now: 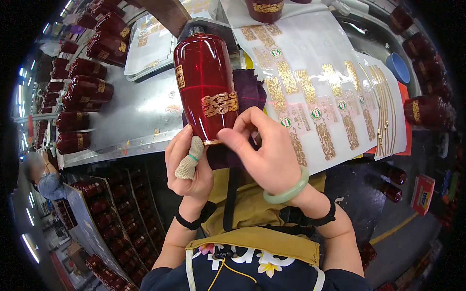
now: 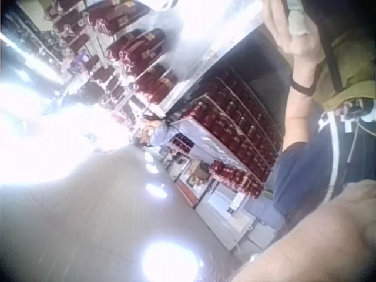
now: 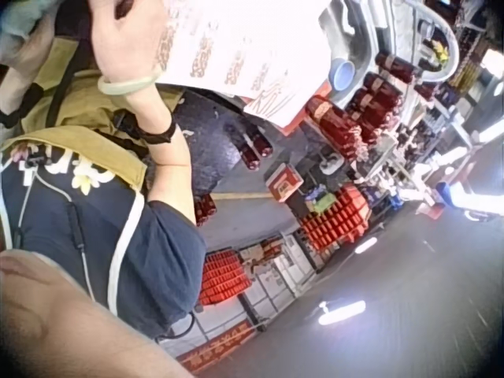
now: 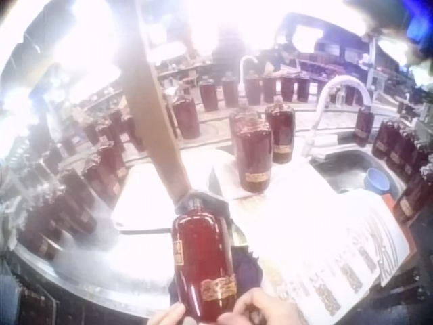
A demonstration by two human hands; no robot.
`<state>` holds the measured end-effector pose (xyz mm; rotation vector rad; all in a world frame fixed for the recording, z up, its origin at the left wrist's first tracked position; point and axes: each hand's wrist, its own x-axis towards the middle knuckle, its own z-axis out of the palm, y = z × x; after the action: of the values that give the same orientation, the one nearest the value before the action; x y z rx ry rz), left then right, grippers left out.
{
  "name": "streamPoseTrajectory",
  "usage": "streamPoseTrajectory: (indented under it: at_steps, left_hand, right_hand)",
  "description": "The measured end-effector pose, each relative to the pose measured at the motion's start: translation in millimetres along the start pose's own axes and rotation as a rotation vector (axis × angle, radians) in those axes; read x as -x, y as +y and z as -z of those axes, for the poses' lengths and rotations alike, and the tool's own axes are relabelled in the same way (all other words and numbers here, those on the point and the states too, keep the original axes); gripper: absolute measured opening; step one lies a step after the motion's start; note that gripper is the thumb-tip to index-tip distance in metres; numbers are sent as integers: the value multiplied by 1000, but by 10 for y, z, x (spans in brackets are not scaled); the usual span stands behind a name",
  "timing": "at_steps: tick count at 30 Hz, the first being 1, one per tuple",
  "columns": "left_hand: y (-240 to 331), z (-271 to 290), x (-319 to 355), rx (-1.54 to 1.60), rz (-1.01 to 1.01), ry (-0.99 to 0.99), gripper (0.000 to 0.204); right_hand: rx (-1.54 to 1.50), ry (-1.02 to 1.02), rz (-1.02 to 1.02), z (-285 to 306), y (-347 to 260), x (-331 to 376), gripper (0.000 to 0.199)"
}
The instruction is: Applying labels and decorative stickers to red liquor bottles on a production line.
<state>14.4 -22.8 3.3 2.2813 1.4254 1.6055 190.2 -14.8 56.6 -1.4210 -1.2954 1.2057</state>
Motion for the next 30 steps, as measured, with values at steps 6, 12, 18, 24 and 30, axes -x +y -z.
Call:
streamPoseTrajectory:
  at_steps: [6, 12, 18, 24, 30]
  left_hand:
    - [18, -4, 7, 5, 24, -1, 37]
    - [19, 9, 10, -6, 14, -22, 36]
    - [23, 4, 22, 3, 29, -18, 38]
    - [32, -5, 27, 6, 46, -17, 39]
    - [52, 6, 24, 4, 79, -18, 39]
  right_hand:
    - [-89, 29, -82, -41, -5, 33, 33]
    - [7, 30, 11, -49, 26, 25, 27]
    - [41, 37, 77, -60, 36, 43, 24]
    - [-29, 25, 34, -51, 53, 29, 26]
    - [-84, 41, -70, -60, 31, 24, 29]
